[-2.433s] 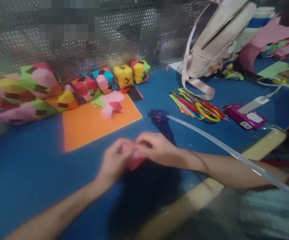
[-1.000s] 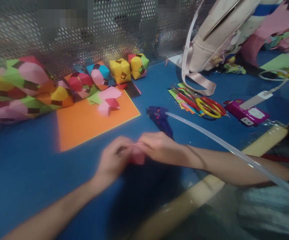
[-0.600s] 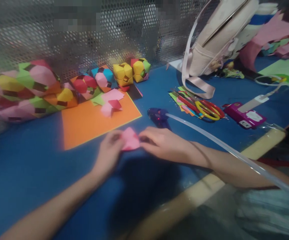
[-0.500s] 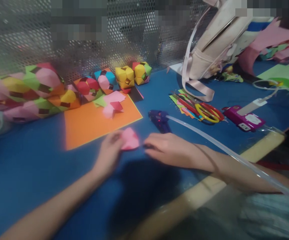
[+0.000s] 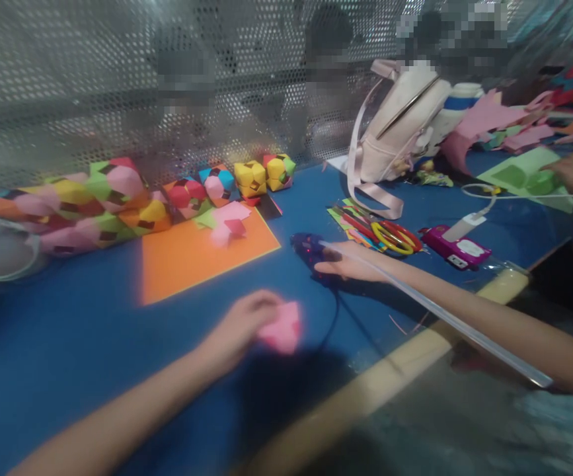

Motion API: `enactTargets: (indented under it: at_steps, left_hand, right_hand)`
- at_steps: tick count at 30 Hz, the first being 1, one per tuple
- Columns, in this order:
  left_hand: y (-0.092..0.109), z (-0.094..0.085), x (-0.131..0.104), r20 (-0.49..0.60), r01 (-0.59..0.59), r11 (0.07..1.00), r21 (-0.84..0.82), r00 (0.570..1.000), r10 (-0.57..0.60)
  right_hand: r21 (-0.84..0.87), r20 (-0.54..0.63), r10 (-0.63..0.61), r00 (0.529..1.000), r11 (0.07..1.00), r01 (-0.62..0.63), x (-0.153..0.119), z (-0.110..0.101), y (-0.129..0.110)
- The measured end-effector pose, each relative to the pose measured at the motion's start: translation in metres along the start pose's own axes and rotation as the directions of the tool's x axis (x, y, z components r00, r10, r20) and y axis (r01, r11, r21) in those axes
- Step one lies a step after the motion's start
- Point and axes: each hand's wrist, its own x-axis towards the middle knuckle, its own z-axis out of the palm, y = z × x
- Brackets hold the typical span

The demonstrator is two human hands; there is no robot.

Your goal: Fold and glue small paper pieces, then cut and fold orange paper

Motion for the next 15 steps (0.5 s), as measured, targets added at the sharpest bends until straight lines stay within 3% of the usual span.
enactTargets:
  at_steps: [3,9,12,15]
  left_hand:
    - [-0.007,0.003,-0.011,0.104,0.046,0.995,0.083,0.993,-0.055]
    - [-0.003,-0.004,-0.043,0.134,0.142,0.974,0.176,0.977,-0.166]
    - [-0.002,-0.018,-0.063,0.191,0.185,0.963,0.194,0.956,-0.222]
    - [-0.002,-0.039,-0.084,0.088,0.149,0.963,0.223,0.981,-0.172]
  right_hand:
    - [0.073,0.023,0.008,1.0,0.997,-0.01,0.007,0.003,-0.02]
    - [0.328,0.011,-0.276,0.961,0.909,0.257,0.018,0.009,-0.07]
    - [0.509,0.045,-0.314,0.948,0.824,0.249,0.037,0.024,-0.108]
    - [0.682,0.082,-0.334,0.939,0.706,0.192,0.059,0.045,-0.151]
